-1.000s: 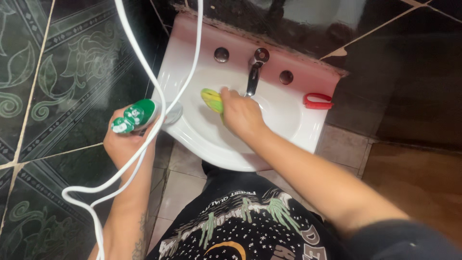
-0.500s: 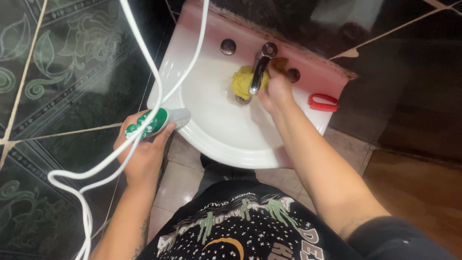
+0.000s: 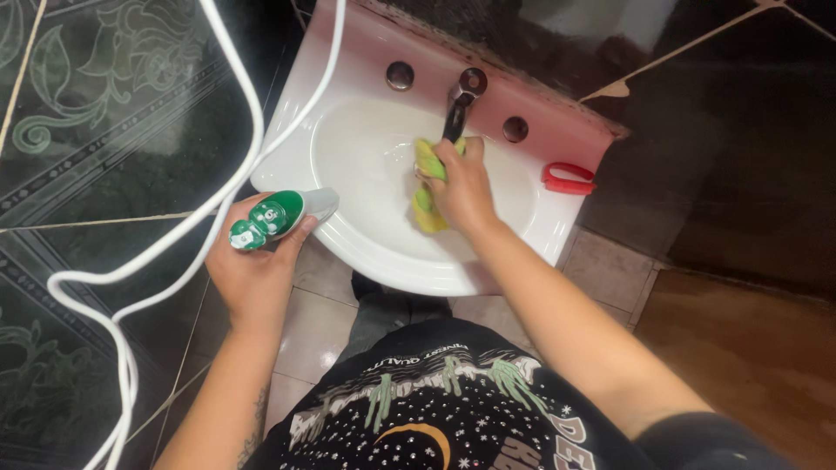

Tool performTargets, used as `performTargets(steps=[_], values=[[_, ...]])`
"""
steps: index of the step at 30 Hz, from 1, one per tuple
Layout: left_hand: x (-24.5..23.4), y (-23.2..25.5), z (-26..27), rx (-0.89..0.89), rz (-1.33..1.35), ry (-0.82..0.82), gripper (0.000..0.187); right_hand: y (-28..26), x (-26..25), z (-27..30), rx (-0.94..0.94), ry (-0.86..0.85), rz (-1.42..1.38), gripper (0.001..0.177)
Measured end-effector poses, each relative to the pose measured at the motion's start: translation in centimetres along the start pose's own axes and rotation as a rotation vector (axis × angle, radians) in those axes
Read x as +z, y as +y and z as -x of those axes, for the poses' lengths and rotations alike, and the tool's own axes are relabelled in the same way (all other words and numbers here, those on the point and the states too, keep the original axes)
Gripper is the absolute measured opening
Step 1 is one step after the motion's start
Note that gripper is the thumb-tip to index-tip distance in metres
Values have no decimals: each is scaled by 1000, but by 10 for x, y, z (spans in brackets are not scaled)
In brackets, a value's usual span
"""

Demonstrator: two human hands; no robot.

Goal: The person cleans a bathroom sink using a yellow cloth and a green-capped cleaning liquid. They repeatedly wet the cloth under running water, wipe the sink basin and faucet, and rinse the cloth throughout the process.

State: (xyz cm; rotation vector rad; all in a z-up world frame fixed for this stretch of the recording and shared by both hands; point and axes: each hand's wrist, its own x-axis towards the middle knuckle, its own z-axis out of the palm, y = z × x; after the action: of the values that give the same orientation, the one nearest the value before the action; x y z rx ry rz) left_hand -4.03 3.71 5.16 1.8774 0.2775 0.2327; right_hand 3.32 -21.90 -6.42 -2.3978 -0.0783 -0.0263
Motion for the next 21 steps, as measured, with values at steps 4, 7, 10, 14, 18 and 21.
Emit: performTargets(steps=[4, 7, 10, 14, 18, 21], values=[[-1, 4, 4, 87, -90, 13, 34, -5, 13, -8, 99, 24, 40, 38], [-2, 2, 3, 63, -53, 20, 34, 18, -9, -2, -51, -77, 12, 36], [-6, -2, 5, 23, -17, 25, 35, 48, -38, -1, -101, -104, 33, 39], [-9, -4, 7, 90, -44, 36, 33, 76, -52, -26, 128, 109, 71, 34], [-8, -4, 9, 56, -66, 47, 34, 84, -16, -87, 250, -87, 335, 17], [-8, -4, 10, 79, -73, 62, 35, 77, 2, -69, 20, 294, 289, 22]])
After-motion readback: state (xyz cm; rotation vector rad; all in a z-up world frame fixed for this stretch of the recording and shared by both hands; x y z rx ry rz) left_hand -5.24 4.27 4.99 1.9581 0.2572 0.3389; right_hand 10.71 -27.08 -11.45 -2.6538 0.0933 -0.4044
